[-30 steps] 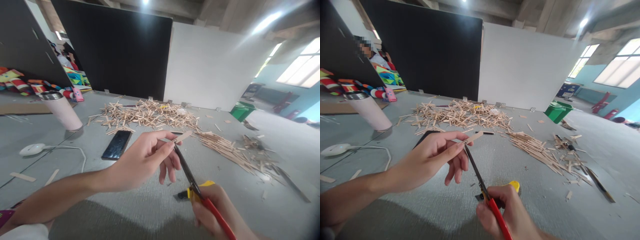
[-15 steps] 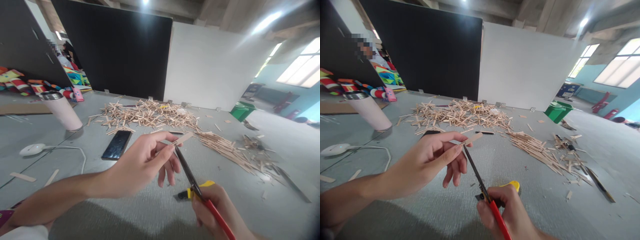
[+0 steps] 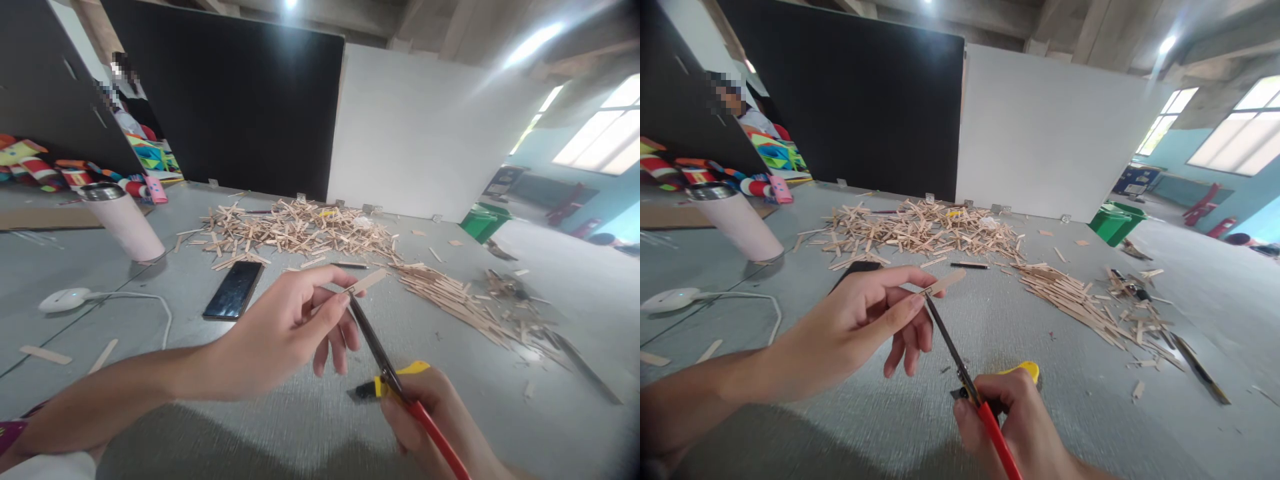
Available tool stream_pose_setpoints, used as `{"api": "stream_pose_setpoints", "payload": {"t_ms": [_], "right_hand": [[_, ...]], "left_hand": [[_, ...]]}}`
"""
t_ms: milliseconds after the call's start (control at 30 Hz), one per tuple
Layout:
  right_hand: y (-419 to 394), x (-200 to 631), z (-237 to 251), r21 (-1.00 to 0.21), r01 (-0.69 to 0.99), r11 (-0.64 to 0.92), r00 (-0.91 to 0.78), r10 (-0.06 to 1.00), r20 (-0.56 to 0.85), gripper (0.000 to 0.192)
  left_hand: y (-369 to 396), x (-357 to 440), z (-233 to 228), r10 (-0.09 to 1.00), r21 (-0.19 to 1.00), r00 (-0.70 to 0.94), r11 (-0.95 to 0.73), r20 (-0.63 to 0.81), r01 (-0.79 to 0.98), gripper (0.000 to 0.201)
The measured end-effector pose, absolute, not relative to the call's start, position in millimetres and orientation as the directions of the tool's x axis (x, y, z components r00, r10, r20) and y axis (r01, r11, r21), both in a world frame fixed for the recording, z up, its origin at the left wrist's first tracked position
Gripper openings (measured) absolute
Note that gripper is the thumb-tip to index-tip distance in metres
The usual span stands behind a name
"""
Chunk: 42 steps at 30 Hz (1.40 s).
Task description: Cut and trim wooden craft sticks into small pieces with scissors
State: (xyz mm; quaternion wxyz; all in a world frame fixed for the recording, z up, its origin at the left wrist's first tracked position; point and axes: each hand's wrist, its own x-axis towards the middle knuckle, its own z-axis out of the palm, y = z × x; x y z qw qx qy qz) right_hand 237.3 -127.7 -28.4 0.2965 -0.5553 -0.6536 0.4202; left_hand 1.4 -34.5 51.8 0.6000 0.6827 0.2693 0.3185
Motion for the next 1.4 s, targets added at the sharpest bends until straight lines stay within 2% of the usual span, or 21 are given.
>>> {"api": "stream_pose_setpoints", "payload": {"t_ms": [567,700,800,1033,1200,1400], "right_hand": [[-127.9,237.7,-23.4,-0.866,0.498,0.038,-0.23,0.969,-0.089,0.044],[-132.5,241.4,-31.9,-0.878,0.473,0.069,-0.157,0.987,-0.007,0.037],[-132.6,243.3,-34.6,-0.894,0.432,0.118,-0.206,0.978,0.029,0.039],[-128.3,244.6,-39.8,-0.879,0.473,0.053,-0.191,0.981,-0.043,0.046],[-126.0,242.3,-37.6,-0.878,0.477,0.027,-0.226,0.97,-0.093,0.042],[-124.3,239.9,-33.0,-0.863,0.504,0.03,-0.215,0.972,-0.092,0.045]], "left_hand": [[-35.0,0.6,53.9,0.746,0.989,0.656,-0.145,0.11,-0.001,0.022],[-34.7,0.5,54.9,0.743,0.986,0.659,-0.164,0.116,0.011,0.022],[-34.9,0.2,54.8,0.739,0.986,0.665,-0.166,0.107,0.026,0.024],[-36.3,0.0,55.0,0.743,0.988,0.663,-0.147,0.086,0.036,0.026],[-36.9,0.2,56.4,0.745,0.99,0.662,-0.135,0.079,0.034,0.028],[-37.2,0.4,55.1,0.751,0.99,0.654,-0.139,0.089,0.024,0.028]]}}
